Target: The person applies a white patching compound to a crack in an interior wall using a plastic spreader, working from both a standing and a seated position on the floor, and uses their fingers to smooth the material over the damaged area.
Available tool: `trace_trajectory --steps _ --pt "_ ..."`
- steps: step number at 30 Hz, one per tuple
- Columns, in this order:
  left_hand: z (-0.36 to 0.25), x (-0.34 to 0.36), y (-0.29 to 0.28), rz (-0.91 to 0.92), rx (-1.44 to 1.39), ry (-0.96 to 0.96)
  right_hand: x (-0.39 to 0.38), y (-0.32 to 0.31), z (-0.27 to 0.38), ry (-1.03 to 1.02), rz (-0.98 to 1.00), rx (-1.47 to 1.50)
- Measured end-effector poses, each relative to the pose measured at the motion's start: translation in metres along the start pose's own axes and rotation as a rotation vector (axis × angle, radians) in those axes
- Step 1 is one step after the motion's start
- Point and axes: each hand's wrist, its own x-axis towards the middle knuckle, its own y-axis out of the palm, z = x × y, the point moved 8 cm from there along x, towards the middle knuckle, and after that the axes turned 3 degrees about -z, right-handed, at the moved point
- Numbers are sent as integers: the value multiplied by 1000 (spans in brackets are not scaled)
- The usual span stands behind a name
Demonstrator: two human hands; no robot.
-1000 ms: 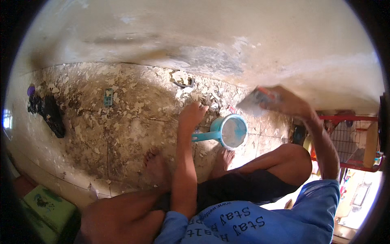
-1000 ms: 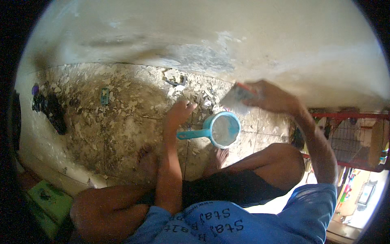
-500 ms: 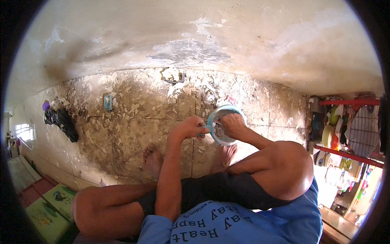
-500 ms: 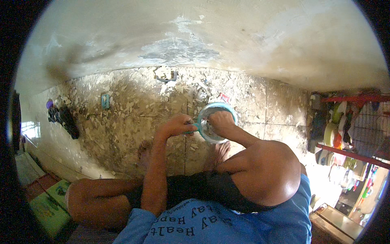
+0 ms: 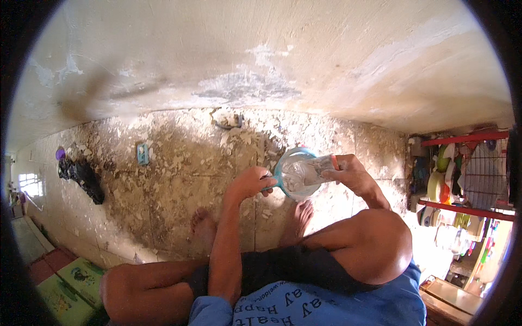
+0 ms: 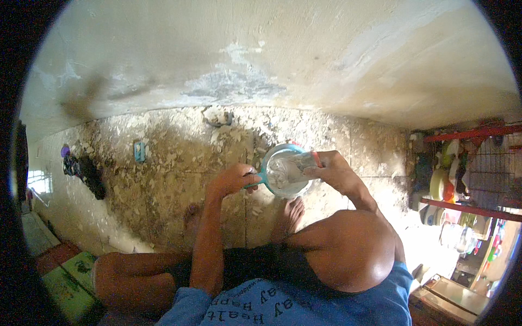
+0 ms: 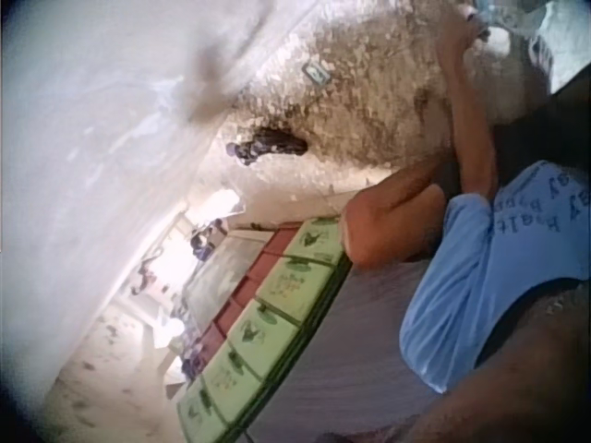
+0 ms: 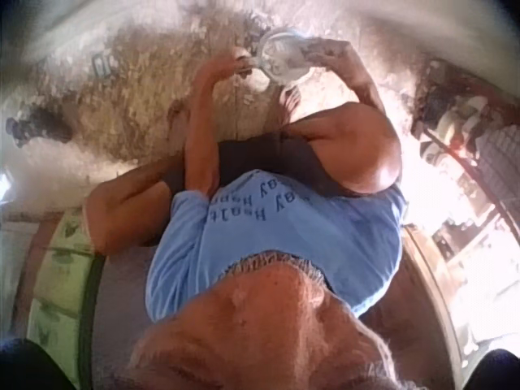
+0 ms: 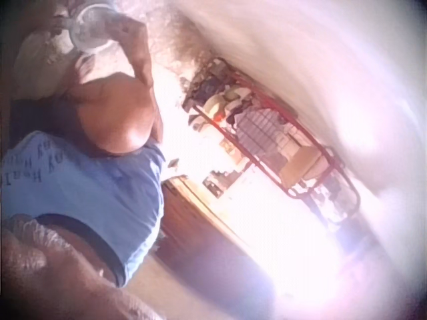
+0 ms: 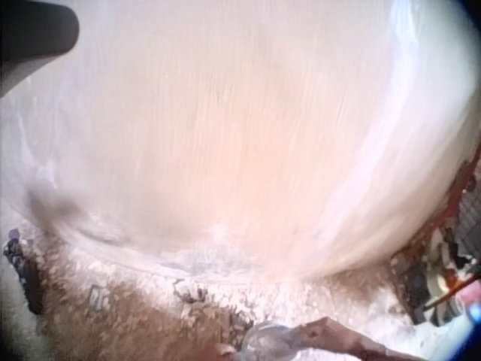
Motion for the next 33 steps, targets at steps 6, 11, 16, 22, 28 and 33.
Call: trace_trajectory --steps 6,11,16,22,28,33 --pt "-16 29 6 -125 -105 223 -8 -17 1 73 -119 389" --pt "-13 63 18 -225 -166 299 -2 -3 34 -42 -60 745" --pt "-12 88 44 -148 -148 314 1 -39 120 -153 -50 659" --pt "-32 64 -3 51 460 138 8 -50 173 -305 -31 758" --pt "-49 -15 -140 -149 288 -249 43 -3 154 -353 231 1134" --pt "-81 -121 -279 -50 1225 -443 65 18 180 -327 448 1245"
